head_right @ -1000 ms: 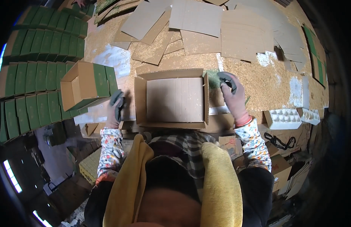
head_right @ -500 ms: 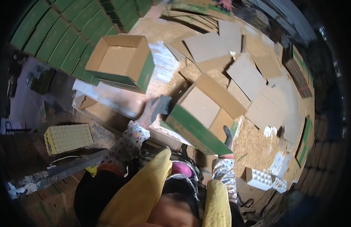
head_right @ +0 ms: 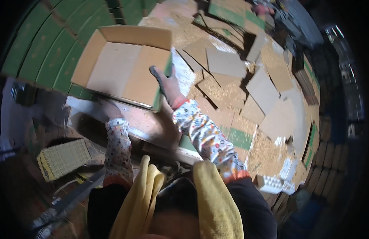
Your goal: The person folds flat cardboard into boxes, places filled foam trays and cardboard inserts inside, closes the boxes, and stacks the packed boxes onto piles by hand.
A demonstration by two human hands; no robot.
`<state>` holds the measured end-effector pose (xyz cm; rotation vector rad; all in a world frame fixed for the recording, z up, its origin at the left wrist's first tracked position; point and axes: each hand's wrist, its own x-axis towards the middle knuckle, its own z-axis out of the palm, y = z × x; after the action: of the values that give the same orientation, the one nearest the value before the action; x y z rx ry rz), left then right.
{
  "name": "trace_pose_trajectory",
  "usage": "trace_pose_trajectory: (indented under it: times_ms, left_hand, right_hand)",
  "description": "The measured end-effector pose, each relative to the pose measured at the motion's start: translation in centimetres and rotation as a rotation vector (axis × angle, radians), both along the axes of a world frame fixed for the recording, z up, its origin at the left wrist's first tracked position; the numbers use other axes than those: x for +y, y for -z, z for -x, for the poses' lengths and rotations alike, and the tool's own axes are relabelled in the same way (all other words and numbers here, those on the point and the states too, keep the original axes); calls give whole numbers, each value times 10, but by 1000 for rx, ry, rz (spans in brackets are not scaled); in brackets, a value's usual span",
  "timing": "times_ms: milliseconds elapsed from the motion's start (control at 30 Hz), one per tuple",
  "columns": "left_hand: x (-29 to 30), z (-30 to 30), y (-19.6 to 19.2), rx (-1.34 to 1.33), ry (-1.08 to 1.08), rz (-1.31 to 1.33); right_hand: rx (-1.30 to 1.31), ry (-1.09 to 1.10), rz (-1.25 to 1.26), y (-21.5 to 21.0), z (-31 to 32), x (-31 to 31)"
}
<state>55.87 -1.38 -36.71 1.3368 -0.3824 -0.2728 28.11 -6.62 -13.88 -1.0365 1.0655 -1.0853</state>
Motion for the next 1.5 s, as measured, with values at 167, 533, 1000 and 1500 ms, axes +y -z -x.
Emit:
trace_pose_trajectory:
  times_ms: [167, 533, 1000, 1500]
  left_hand:
    - [107, 156, 2, 176, 272, -312]
    - [103, 428, -160, 114, 1413, -423]
    - [68, 385, -218, -47, 836, -536]
    - [149, 447, -308, -1763, 1579, -546]
  right_hand:
    - [850, 180, 78, 93, 134, 112]
    - [950, 564, -301, 92, 482, 309]
    - [122, 765, 331, -19, 475, 285]
    - [446, 411, 190, 38, 481, 232]
